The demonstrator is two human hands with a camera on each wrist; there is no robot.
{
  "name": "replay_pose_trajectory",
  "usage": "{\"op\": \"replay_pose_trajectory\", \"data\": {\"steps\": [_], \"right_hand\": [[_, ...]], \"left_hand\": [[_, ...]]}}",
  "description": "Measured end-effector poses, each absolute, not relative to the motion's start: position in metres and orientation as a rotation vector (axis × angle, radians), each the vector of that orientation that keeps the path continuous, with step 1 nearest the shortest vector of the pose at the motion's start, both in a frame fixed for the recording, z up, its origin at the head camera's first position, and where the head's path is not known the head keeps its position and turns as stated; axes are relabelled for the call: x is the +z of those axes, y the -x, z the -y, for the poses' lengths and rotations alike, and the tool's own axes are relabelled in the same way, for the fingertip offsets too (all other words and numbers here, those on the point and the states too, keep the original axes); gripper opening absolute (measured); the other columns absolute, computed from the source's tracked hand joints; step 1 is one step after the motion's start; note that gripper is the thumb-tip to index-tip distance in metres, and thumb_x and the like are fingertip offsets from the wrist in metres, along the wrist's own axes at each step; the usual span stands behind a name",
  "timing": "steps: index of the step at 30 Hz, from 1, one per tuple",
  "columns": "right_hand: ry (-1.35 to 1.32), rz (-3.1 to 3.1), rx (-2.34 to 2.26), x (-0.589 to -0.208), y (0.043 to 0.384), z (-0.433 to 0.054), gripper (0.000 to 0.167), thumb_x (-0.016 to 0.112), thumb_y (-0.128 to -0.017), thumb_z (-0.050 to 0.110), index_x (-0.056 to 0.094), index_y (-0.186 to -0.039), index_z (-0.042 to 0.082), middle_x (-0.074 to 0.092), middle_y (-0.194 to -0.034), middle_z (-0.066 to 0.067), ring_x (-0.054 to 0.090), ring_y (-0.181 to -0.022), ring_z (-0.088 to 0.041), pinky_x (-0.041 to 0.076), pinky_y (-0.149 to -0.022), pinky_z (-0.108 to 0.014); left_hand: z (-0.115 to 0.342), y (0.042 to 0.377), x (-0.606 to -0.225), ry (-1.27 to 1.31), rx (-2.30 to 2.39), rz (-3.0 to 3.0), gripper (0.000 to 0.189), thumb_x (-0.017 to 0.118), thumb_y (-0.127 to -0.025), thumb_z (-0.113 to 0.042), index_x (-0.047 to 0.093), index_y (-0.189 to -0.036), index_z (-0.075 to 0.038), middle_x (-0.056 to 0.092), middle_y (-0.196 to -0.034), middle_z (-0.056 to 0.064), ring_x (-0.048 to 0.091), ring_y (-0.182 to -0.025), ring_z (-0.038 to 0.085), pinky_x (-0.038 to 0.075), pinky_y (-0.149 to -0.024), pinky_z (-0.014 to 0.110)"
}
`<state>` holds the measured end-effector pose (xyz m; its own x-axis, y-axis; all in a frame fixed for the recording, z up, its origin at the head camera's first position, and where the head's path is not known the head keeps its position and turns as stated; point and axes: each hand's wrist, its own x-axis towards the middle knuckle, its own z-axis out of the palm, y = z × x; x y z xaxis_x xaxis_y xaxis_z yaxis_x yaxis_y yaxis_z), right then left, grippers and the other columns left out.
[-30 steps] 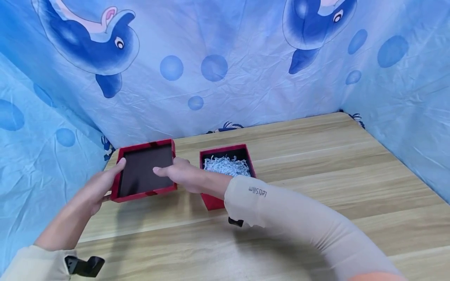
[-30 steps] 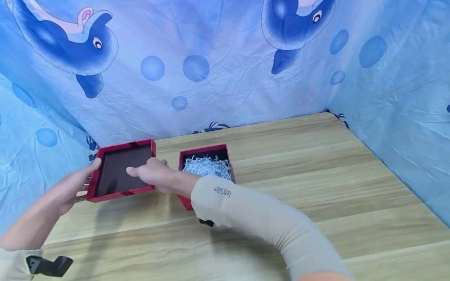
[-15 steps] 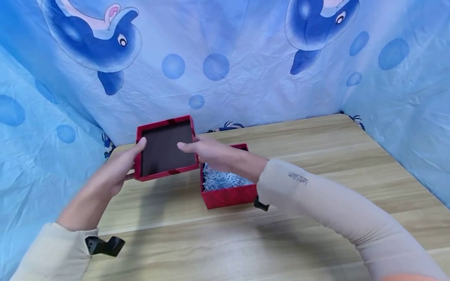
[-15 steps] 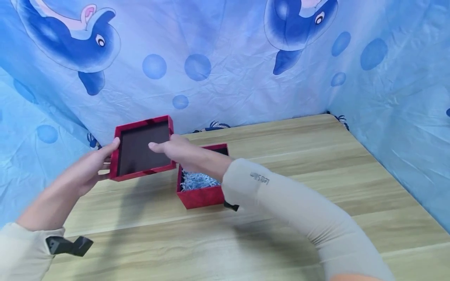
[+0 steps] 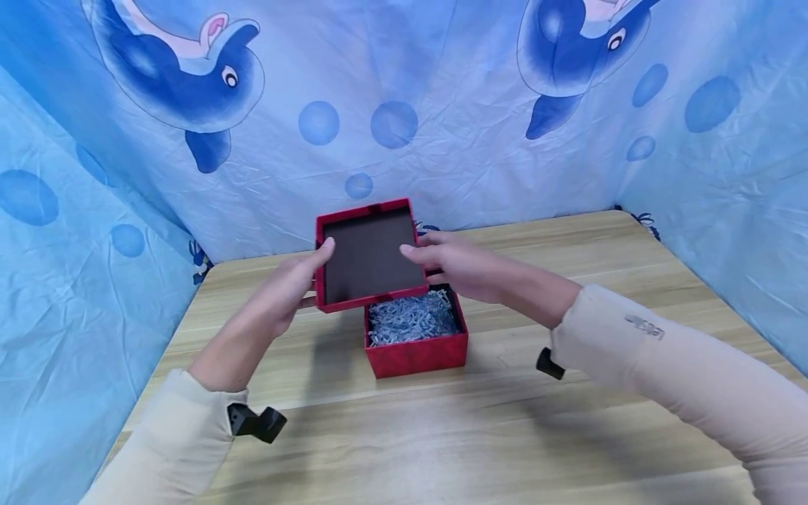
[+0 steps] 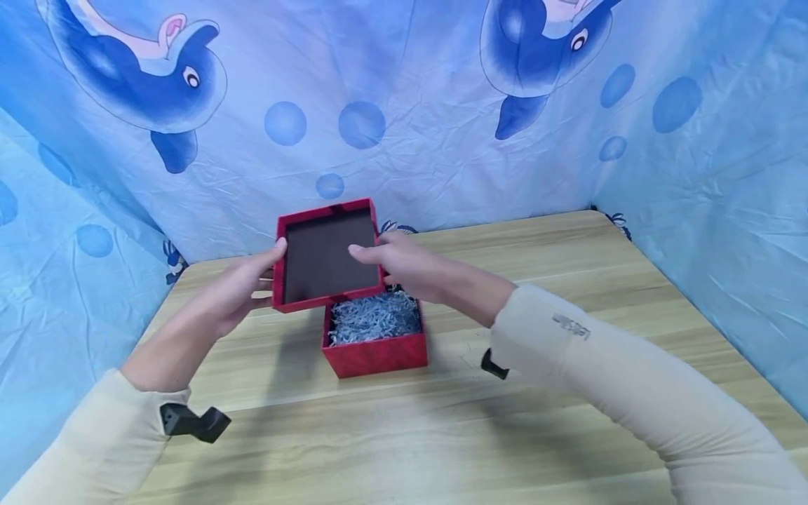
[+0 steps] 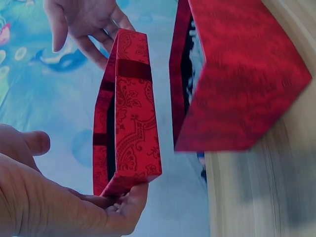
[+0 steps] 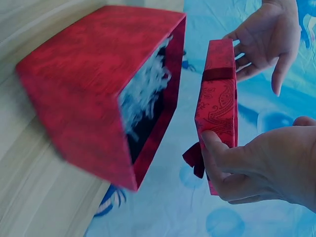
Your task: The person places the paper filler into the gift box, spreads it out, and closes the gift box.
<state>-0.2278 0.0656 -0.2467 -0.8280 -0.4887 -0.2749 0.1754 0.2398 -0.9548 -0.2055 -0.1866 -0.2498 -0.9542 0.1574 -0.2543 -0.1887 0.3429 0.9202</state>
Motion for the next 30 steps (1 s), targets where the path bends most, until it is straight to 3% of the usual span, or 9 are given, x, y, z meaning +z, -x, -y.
{"op": "replay_pose_trajectory", "data": {"steps": [7,20,24,30], "right_hand": [[0.300,-1.941,-1.724,-0.250,0.227,-0.102,0.074,0.050,-0.099,0.031,0.008,-0.152,0.001,0.016,-0.155,-0.014,0.020,-0.141,-0.033,0.018,-0.117,-0.049],[0.328,-1.885,-1.780,-0.253,0.227,-0.120,0.072,0.047,-0.101,0.025,0.005,-0.151,-0.002,0.017,-0.153,-0.018,0.019,-0.140,-0.036,0.018,-0.117,-0.050],[0.335,-1.879,-1.796,-0.254,0.228,-0.120,0.068,0.047,-0.101,0.025,0.010,-0.151,-0.003,0.021,-0.151,-0.018,0.022,-0.138,-0.035,0.020,-0.115,-0.050],[0.328,-1.868,-1.859,-0.255,0.227,-0.121,0.060,0.045,-0.102,0.025,0.018,-0.148,-0.003,0.028,-0.147,-0.019,0.027,-0.135,-0.038,0.022,-0.113,-0.051]], "left_hand": [[0.156,0.211,-0.251,-0.023,1.629,-2.290,0.068,0.035,-0.100,-0.052,0.037,-0.145,0.000,0.039,-0.144,0.015,0.037,-0.132,0.032,0.028,-0.113,0.051],[0.146,0.216,-0.252,-0.060,1.612,-2.284,0.069,0.038,-0.099,-0.053,0.040,-0.143,0.001,0.037,-0.145,0.014,0.033,-0.135,0.031,0.027,-0.113,0.050],[0.145,0.215,-0.251,-0.063,1.608,-2.288,0.067,0.037,-0.100,-0.052,0.041,-0.142,0.000,0.039,-0.144,0.014,0.035,-0.132,0.031,0.029,-0.112,0.050],[0.144,0.215,-0.250,-0.055,1.636,-2.292,0.073,0.038,-0.099,-0.054,0.032,-0.147,0.000,0.036,-0.144,0.013,0.038,-0.128,0.032,0.034,-0.110,0.047]]}}
